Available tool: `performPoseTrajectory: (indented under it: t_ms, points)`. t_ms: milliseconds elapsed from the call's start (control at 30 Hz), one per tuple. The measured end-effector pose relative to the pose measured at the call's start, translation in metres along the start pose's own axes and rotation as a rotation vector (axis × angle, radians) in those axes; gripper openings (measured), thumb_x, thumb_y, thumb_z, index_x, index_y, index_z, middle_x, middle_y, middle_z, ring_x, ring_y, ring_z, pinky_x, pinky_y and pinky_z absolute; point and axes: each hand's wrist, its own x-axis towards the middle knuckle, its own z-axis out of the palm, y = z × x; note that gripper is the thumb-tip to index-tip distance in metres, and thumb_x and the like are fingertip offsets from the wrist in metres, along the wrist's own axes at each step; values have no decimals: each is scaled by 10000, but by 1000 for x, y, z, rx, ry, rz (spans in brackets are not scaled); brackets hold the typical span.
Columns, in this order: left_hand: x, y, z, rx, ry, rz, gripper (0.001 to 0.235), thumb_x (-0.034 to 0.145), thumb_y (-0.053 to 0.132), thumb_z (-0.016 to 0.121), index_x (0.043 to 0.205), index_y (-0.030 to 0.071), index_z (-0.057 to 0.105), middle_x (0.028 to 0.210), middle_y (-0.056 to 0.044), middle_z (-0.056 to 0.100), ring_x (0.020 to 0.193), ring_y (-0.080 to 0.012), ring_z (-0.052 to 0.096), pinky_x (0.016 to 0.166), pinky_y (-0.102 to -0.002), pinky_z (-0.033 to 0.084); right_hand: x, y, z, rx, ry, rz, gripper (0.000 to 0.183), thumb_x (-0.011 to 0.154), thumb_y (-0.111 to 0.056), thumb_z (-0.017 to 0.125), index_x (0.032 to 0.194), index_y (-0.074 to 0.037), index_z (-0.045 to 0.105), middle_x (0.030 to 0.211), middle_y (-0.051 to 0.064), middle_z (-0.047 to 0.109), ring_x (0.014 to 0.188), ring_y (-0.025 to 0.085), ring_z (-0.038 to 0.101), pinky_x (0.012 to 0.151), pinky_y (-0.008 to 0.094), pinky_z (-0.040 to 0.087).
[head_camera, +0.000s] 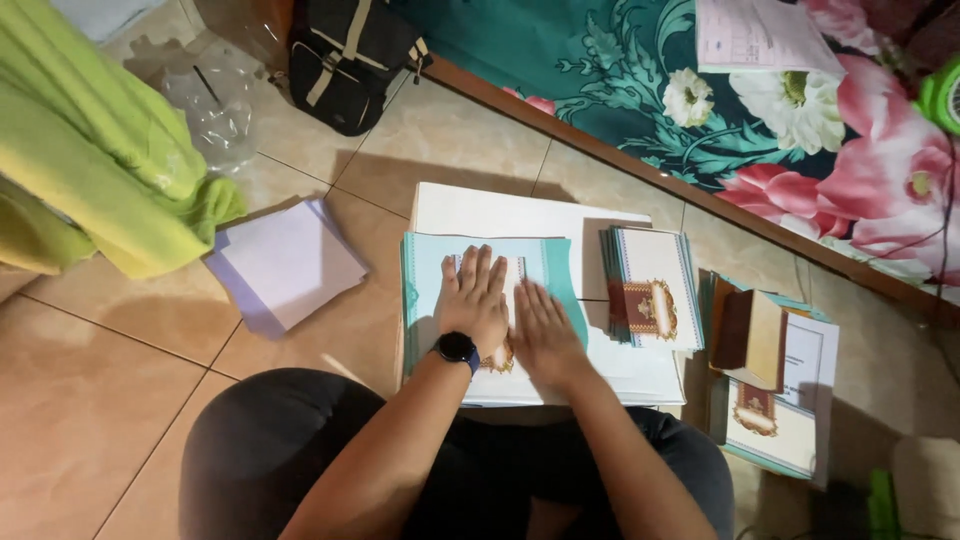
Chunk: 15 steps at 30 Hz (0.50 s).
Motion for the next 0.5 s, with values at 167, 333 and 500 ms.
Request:
performPoseTrajectory:
  t_ms: [167,333,500]
  points:
    - [9,-4,27,-45,119,49,617,1030,350,295,1609,150,223,1706,-129,137,1575,-323,56,1235,-616,-44,-89,-9,19,143,1,-73,682,1045,-364,341,1589,10,173,1673,230,175,1554,358,174,1223,476,182]
    - [10,-3,29,-40,256,118,639,982,314,330,1562,45,306,1665,-200,246,1549,-365,141,1191,-640,1,-77,2,24,311,440,-130,484,877,-180,642,1303,44,590,1309,211,660,1065,413,658,886,434,528]
    - [-3,2,-20,1,-184,15,610,1058,347,86,1638,166,31,1727,-86,-16,1581,-307,-58,1237,-592,-113,-13,29,51,498,40,479,673,901,-698,579,1372,-219,611,1175,49,751,1131,237,717,921,406,593]
